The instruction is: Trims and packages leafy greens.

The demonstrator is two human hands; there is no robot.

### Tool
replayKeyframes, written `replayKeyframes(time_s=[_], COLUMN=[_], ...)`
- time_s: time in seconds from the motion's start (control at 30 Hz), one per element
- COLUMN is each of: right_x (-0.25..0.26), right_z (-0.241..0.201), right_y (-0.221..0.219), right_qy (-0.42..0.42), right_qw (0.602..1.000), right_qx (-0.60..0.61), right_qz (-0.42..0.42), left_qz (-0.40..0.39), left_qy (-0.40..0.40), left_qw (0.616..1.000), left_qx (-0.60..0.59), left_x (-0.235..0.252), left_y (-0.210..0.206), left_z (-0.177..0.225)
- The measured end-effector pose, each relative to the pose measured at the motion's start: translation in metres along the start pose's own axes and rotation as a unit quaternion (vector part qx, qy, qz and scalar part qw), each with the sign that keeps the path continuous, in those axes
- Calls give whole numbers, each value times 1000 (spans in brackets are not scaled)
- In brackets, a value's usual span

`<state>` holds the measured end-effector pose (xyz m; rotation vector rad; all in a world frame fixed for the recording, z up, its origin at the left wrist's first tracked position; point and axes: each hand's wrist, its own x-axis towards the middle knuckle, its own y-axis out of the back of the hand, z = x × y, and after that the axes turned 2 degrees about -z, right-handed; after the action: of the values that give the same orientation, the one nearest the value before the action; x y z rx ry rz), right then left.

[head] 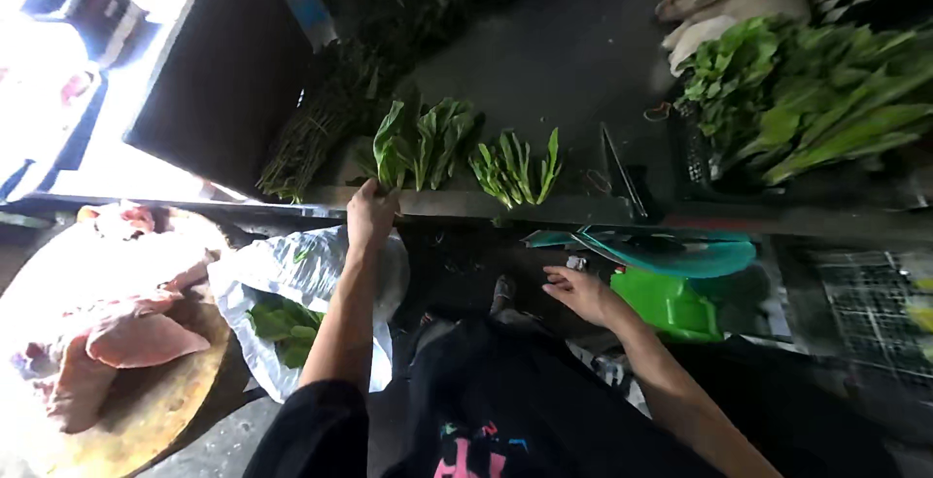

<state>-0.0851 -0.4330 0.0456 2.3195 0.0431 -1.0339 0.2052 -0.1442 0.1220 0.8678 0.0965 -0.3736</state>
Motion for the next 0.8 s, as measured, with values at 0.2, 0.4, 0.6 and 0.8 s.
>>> replayKeyframes(time_s=[0.2, 0.4, 0.6, 0.8], right_x=[-15, -10, 36, 122], right_z=[83, 111, 38, -33], right_y=[16, 55, 106, 91], right_qy=[-51, -32, 71, 197], right_qw=[997, 989, 992, 965], right_qx=[57, 135, 59, -40], right_qz=[-32, 50, 84, 170], left_qz=[67, -22, -97, -97], left_qy=[65, -54, 13, 16], left_qw=[995, 998, 995, 987], left_qx=[28, 30, 33, 126], left_x=[64, 11, -5, 4], left_y=[-71, -147, -206, -224], left_z=[23, 74, 100, 94])
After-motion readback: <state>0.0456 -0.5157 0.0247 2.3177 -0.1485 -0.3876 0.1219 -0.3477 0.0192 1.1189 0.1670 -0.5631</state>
